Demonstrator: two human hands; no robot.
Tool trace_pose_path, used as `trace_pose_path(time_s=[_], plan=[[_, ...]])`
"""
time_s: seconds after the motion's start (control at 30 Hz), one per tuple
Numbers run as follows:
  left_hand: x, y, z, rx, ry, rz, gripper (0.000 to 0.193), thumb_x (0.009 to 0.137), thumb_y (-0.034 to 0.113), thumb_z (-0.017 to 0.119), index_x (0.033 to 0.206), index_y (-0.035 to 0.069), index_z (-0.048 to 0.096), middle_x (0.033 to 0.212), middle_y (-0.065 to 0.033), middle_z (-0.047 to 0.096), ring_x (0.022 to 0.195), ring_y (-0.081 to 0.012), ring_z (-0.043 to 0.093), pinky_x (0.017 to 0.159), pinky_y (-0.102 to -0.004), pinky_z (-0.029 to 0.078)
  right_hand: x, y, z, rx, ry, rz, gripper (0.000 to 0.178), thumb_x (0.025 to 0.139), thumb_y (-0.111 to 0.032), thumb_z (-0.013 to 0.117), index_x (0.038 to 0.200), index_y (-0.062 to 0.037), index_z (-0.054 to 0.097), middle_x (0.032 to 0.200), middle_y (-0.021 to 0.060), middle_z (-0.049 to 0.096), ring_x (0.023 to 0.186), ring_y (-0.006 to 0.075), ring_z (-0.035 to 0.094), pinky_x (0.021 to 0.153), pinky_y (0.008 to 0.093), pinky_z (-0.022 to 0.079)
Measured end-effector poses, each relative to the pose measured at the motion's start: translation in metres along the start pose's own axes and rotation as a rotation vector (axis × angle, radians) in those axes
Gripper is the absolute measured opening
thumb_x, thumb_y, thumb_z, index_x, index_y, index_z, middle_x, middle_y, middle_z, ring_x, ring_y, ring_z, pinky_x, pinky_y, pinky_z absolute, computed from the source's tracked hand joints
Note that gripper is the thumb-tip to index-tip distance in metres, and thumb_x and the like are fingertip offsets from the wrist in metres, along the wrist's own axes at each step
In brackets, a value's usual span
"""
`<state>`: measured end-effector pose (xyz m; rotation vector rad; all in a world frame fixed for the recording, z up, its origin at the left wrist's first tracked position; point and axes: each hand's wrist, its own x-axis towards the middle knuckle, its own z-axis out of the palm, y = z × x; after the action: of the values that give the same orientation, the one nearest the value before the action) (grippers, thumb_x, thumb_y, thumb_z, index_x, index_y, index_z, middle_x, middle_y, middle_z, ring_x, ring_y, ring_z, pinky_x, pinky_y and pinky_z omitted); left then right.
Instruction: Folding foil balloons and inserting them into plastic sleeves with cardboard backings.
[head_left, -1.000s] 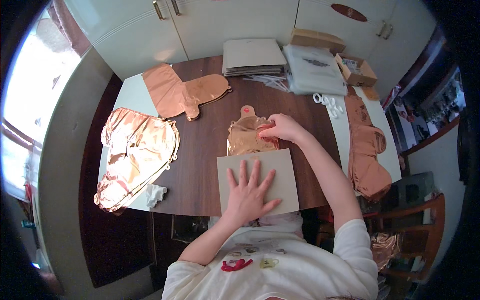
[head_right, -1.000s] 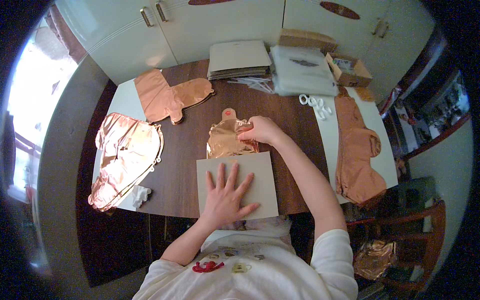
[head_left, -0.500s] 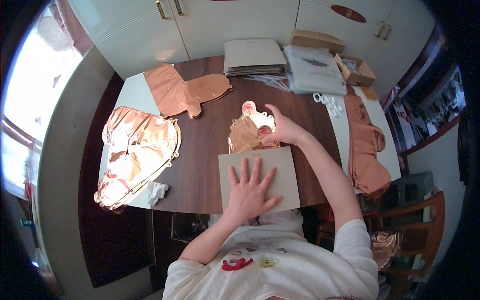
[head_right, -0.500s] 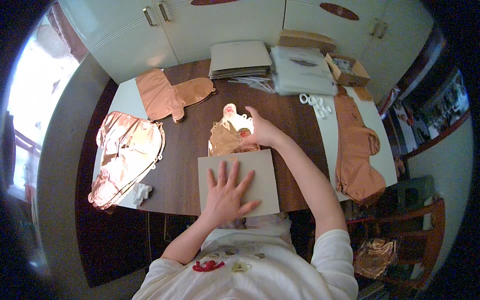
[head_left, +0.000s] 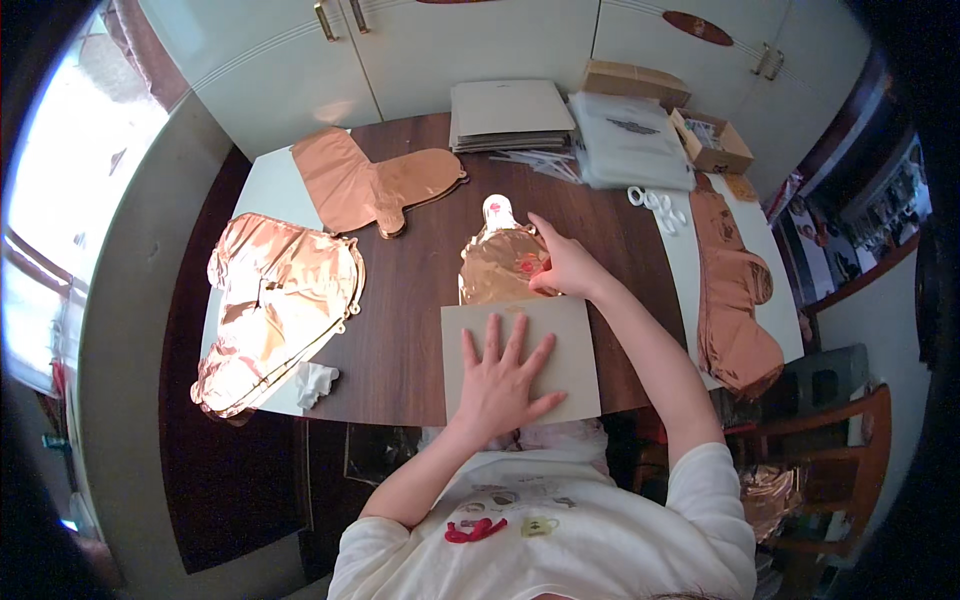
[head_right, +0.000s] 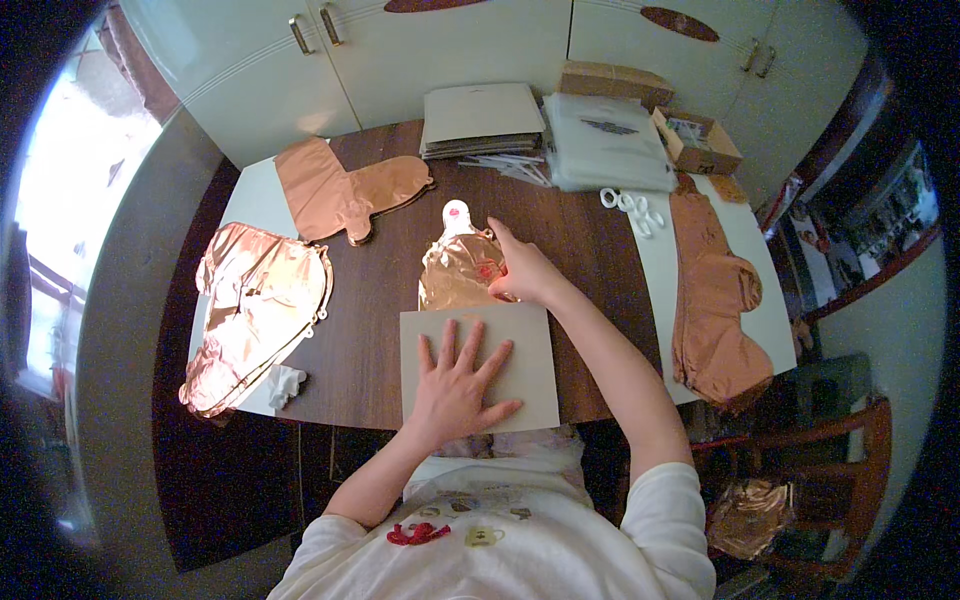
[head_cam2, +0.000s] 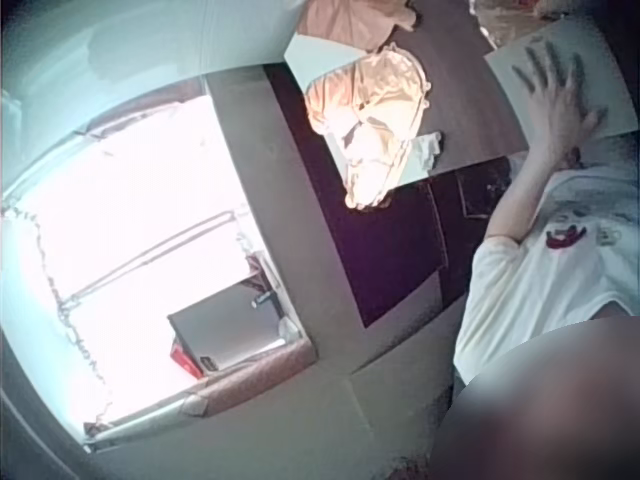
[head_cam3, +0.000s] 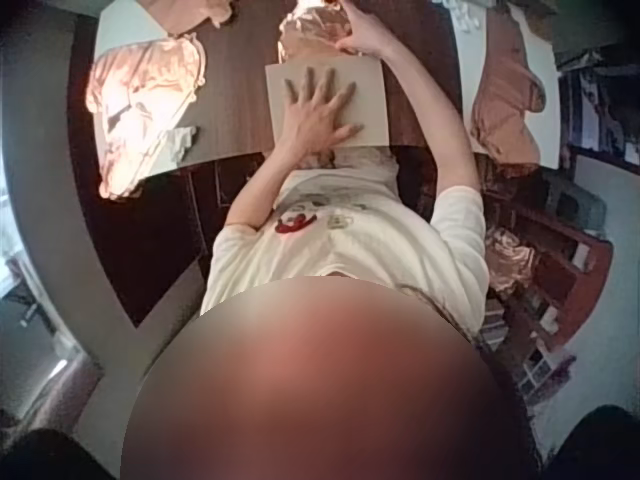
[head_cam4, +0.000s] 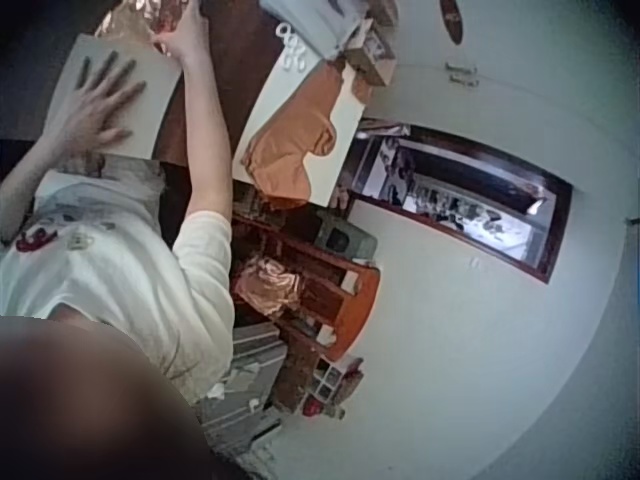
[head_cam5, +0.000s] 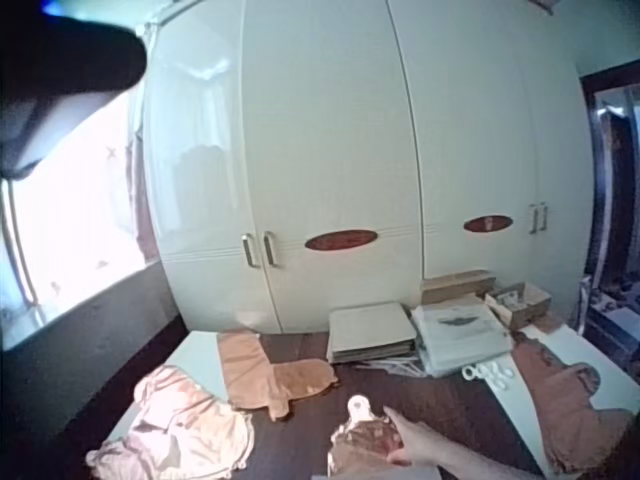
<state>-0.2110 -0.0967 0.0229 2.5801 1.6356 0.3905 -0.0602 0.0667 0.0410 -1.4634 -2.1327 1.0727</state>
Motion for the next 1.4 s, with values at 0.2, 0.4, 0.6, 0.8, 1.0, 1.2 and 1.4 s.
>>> trace_pose_path(time_s=[0.2,0.4,0.6,0.8,1.0,1.2,1.4], plan=[[0.002,-0.001,0.000,0.013,-0.011,0.006,0.073,0.077,0.066,0.047,0.137,0.025,0.040,0.145,-0.0178,0.030,0.133,-0.0449,0.023,0.098,-0.0704,0.017,-0.002,-0.006,-0.002,0.009,-0.011,0.030,0.100,0.058,-0.006,0.073,0.143,-0.0077,0.020,0.096,0.0194,0.065,0.083,0.0275,0.065,0.078,0.0361,0.050],[0.004,0.001,-0.001,0.026,-0.019,0.007,0.074,0.077,0.066,0.046,0.138,0.025,0.039,0.145,-0.0178,0.030,0.133,-0.0453,0.022,0.098,-0.0706,0.016,-0.003,0.017,0.009,0.148,0.107,-0.109,0.090,0.062,-0.007,0.075,0.139,-0.0059,0.029,0.101,0.0167,0.064,0.084,0.0230,0.065,0.080,0.0324,0.050],[0.002,0.000,0.002,0.029,-0.010,-0.013,0.073,0.078,0.066,0.045,0.138,0.025,0.039,0.144,-0.0173,0.031,0.133,-0.0445,0.023,0.098,-0.0706,0.015,-0.028,-0.008,-0.003,-0.114,-0.128,-0.120,0.028,0.071,-0.004,0.072,0.099,-0.0024,0.066,0.101,0.0087,0.064,0.093,0.0165,0.062,0.080,0.0284,0.050],[0.004,-0.004,-0.002,-0.164,-0.148,-0.051,0.071,0.078,0.065,0.047,0.136,0.025,0.041,0.138,-0.0137,0.042,0.131,-0.0355,0.031,0.104,-0.0656,0.007,-0.059,0.017,0.018,-0.166,-0.013,-0.600,0.032,0.072,-0.001,0.065,0.103,-0.0069,0.064,0.120,0.0089,0.059,0.113,0.0257,0.056,0.095,0.0372,0.047],[0.003,-0.004,-0.002,-0.229,0.031,-0.052,0.075,0.075,0.065,0.050,0.131,0.016,0.046,0.133,-0.0120,0.047,0.124,-0.0293,0.042,0.107,-0.0624,0.003,-0.064,0.027,0.029,-0.238,0.083,-0.724,0.038,0.072,-0.004,0.066,0.109,-0.0063,0.060,0.119,0.0082,0.059,0.112,0.0241,0.056,0.098,0.0373,0.046],[0.004,-0.002,-0.003,-0.151,-0.023,-0.083,0.071,0.076,0.063,0.051,0.123,0.010,0.053,0.113,-0.0139,0.060,0.112,-0.0319,0.051,0.105,-0.0658,0.007,-0.065,0.024,0.031,-0.292,0.089,-0.726,0.035,0.073,-0.007,0.066,0.108,-0.0037,0.059,0.117,0.0091,0.060,0.111,0.0240,0.057,0.098,0.0375,0.046],[-0.008,-0.028,-0.006,-0.154,-0.087,0.046,0.056,0.078,0.048,0.059,0.110,0.002,0.057,0.111,-0.0172,0.057,0.110,-0.0343,0.050,0.108,-0.0572,0.018,-0.066,0.022,0.031,-0.298,0.081,-0.723,0.032,0.075,-0.007,0.065,0.106,-0.0025,0.058,0.114,0.0088,0.061,0.109,0.0245,0.058,0.097,0.0380,0.047]])
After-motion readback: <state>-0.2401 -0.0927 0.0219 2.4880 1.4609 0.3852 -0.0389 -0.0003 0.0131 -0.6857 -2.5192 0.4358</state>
